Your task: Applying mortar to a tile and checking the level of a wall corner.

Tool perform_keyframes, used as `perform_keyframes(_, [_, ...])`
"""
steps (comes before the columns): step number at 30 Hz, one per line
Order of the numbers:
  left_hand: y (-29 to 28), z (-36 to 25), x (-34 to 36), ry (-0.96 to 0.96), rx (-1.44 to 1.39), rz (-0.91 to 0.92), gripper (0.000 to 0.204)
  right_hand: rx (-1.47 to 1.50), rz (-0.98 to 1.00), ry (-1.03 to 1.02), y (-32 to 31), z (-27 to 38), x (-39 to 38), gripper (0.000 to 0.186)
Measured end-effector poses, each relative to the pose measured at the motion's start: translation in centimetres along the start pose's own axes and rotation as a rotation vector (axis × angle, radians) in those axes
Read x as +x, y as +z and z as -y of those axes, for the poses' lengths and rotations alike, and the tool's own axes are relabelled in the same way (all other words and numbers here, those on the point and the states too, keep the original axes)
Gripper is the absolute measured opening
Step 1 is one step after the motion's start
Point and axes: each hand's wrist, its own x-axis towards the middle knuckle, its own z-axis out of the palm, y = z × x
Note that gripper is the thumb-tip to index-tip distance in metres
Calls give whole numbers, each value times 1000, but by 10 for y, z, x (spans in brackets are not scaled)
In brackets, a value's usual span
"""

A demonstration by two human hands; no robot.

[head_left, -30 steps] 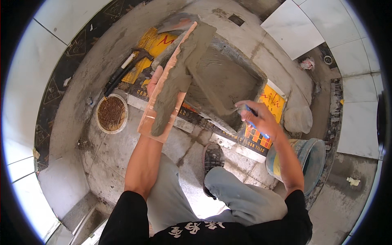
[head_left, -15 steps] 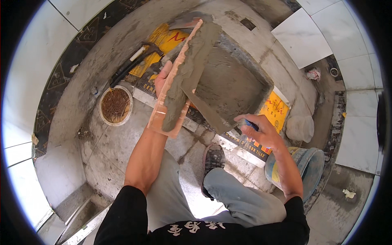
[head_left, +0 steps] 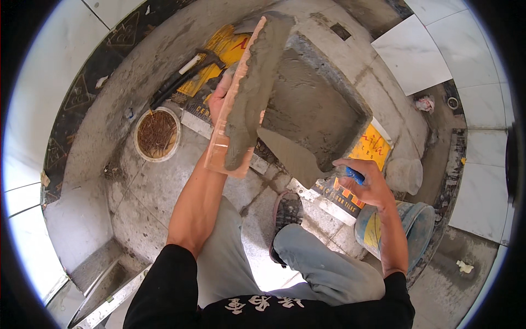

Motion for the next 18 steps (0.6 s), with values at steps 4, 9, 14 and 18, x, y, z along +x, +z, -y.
perform_keyframes(4, [-6, 4, 3, -119, -125, 207, 55, 119, 93, 78, 7, 16, 12, 46])
perform_keyframes(9, [-7, 0, 2, -67, -76, 31, 58, 102, 130, 20, 22, 19, 7, 45])
perform_keyframes(14, [-11, -2, 2, -26, -41, 17, 53, -73, 57, -63, 25, 19, -2, 46])
perform_keyframes(18, [-8, -2, 0, 30, 27, -57, 49, -145, 42, -19, 5, 17, -12, 46])
